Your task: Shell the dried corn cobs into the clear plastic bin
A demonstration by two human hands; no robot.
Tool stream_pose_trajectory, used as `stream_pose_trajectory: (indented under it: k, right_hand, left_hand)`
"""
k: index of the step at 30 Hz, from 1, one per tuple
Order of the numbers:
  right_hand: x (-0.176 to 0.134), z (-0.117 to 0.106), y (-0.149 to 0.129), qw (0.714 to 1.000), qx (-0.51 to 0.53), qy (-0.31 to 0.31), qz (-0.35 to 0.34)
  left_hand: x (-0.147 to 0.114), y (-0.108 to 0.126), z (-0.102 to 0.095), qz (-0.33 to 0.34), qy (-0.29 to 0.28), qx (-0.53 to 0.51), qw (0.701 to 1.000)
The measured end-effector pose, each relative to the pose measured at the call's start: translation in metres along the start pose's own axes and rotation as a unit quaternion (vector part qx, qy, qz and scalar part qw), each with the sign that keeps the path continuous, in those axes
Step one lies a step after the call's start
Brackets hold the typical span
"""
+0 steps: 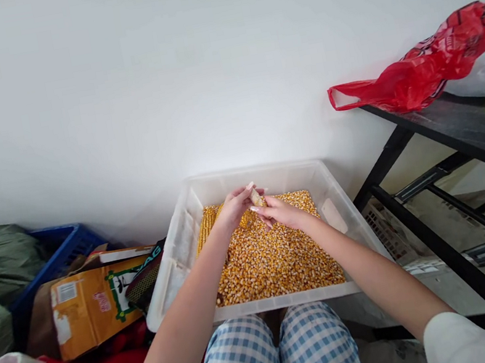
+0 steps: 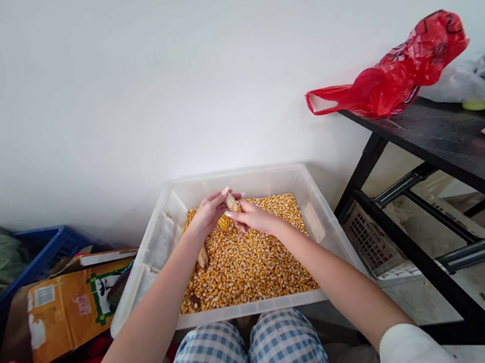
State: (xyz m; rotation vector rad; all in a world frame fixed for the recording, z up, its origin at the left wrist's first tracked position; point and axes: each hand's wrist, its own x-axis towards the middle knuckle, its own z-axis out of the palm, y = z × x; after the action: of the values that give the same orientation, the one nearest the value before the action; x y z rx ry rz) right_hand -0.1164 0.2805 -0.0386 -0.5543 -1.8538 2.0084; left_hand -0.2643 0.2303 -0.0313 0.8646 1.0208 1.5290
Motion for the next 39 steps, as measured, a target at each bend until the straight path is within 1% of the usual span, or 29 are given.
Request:
stream_pose_trajectory:
  k: [2,3,5,6,8,10,11,13,16,18,20,22,24,25,26,27,29,30,31,32,33,36,39]
  right_hand:
    - [0.002,0.003,0.005,0.994,-0.088,0.061,-0.02]
    - [0.003,0.004,0.006,0.99,-0.113,0.08,-0.027]
    - [0.003,0.006,0.006,0.99,-0.115,0.083,-0.024]
    - [0.002,0.007,0.004,0.993,-0.092,0.07,-0.013]
    - [0.0,0.008,0.0,1.0,-0.008,0.018,0.018]
    - [-0.001,0.007,-0.003,0.995,0.084,-0.04,0.041]
    - [-0.001,0.006,-0.004,0.991,0.113,-0.059,0.044]
    - [-0.001,0.004,-0.004,0.99,0.115,-0.069,0.037]
    - [0.0,0.002,-0.001,1.0,0.011,-0.015,0.005]
    - [0.001,0.001,0.001,0.996,-0.086,0.033,-0.02]
    - [0.002,0.002,0.003,0.98,-0.179,0.073,-0.042]
    - [0.002,0.004,0.003,0.959,-0.253,0.107,-0.067]
    - [0.001,0.006,0.001,0.945,-0.284,0.134,-0.087]
    - [0.0,0.007,-0.001,0.947,-0.275,0.138,-0.089]
    - [-0.001,0.007,-0.003,0.957,-0.247,0.128,-0.081]
    - [-0.002,0.007,-0.005,0.972,-0.202,0.105,-0.065]
    - [-0.004,0.006,-0.008,0.996,-0.083,0.032,-0.021]
    - [-0.004,0.005,-0.009,1.0,-0.03,-0.002,-0.003]
    - [-0.004,0.005,-0.01,1.0,0.009,-0.022,0.01]
    - [-0.004,0.004,-0.01,0.999,0.028,-0.027,0.016]
    - [-0.004,0.005,-0.009,0.999,0.031,-0.02,0.017]
    - [-0.002,0.009,-0.005,1.0,0.002,0.025,0.002]
    - [0.001,0.017,0.001,0.996,-0.032,0.077,-0.016]
  left_hand:
    - [0.001,-0.003,0.001,0.004,-0.009,0.014,1.0]
    - [0.001,-0.004,0.002,0.005,-0.007,0.016,1.0]
    - [0.001,-0.006,0.003,0.009,0.014,0.02,1.0]
    - [0.001,-0.006,0.004,0.007,0.028,0.029,0.999]
    - [-0.001,-0.006,0.005,-0.005,0.05,0.055,0.997]
    - [-0.001,-0.005,0.005,-0.015,0.06,0.06,0.996]
    - [-0.001,-0.005,0.004,-0.014,0.059,0.048,0.997]
    - [-0.001,-0.005,0.003,0.0,0.049,0.013,0.999]
    - [0.001,-0.006,0.003,0.006,0.029,-0.015,0.999]
    - [0.001,-0.006,0.003,0.006,0.025,-0.018,1.0]
    - [0.0,-0.005,0.005,0.012,0.025,-0.016,1.0]
    - [-0.001,-0.004,0.007,0.02,0.028,-0.011,0.999]
    - [-0.002,-0.003,0.009,0.023,0.034,-0.005,0.999]
    - [-0.003,-0.002,0.009,0.021,0.034,-0.003,0.999]
    - [-0.003,-0.002,0.009,0.017,0.029,-0.003,0.999]
    - [-0.004,-0.001,0.009,0.012,0.022,-0.007,1.0]
    - [-0.004,0.0,0.008,0.007,0.006,-0.025,1.0]
    - [-0.004,0.0,0.008,0.008,0.0,-0.035,0.999]
    - [-0.004,0.0,0.008,0.01,-0.002,-0.041,0.999]
    - [-0.004,0.0,0.008,0.013,0.003,-0.039,0.999]
    - [-0.004,-0.001,0.008,0.014,0.011,-0.026,0.999]
    - [-0.004,-0.004,0.011,0.021,0.039,0.028,0.999]
    - [-0.006,-0.005,0.015,0.023,0.045,0.025,0.998]
